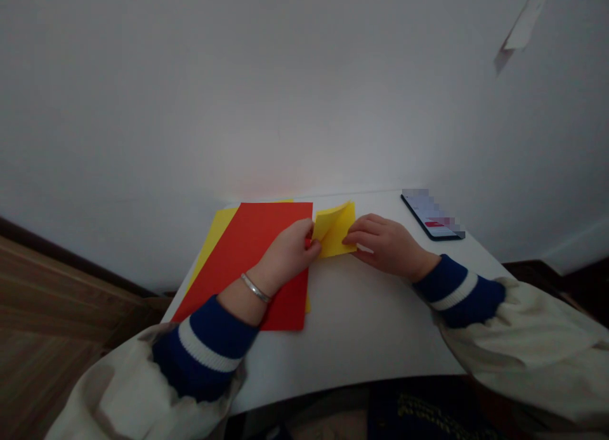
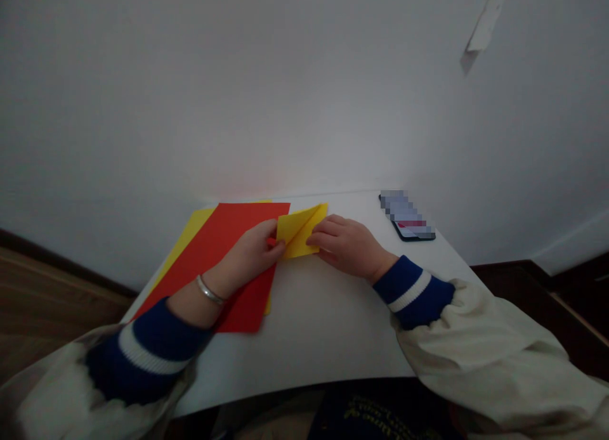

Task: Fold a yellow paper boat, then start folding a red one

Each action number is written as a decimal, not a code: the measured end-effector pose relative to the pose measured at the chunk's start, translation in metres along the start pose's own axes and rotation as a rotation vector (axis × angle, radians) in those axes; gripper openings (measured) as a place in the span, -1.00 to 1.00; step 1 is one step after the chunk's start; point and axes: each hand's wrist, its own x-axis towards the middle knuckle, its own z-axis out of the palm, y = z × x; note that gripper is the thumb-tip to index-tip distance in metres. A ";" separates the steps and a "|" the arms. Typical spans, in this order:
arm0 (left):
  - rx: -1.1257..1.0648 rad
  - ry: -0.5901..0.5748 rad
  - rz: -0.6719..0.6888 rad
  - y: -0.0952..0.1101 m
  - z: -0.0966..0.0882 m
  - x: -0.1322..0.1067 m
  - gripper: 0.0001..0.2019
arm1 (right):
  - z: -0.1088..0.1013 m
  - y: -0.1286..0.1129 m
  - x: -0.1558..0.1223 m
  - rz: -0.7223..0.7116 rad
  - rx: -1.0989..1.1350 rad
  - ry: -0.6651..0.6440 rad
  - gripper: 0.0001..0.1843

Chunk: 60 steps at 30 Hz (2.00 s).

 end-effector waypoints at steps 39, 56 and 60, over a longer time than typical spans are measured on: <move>0.322 -0.309 0.473 0.017 0.019 -0.021 -0.76 | -0.002 0.023 -0.026 0.438 0.390 -0.515 -0.78; 0.369 -0.329 0.562 0.016 0.028 -0.028 -0.64 | 0.001 0.041 -0.041 0.620 0.570 -0.463 -0.74; 0.276 -0.400 0.543 0.016 0.023 -0.027 -0.72 | 0.003 0.044 -0.042 0.661 0.466 -0.493 -0.68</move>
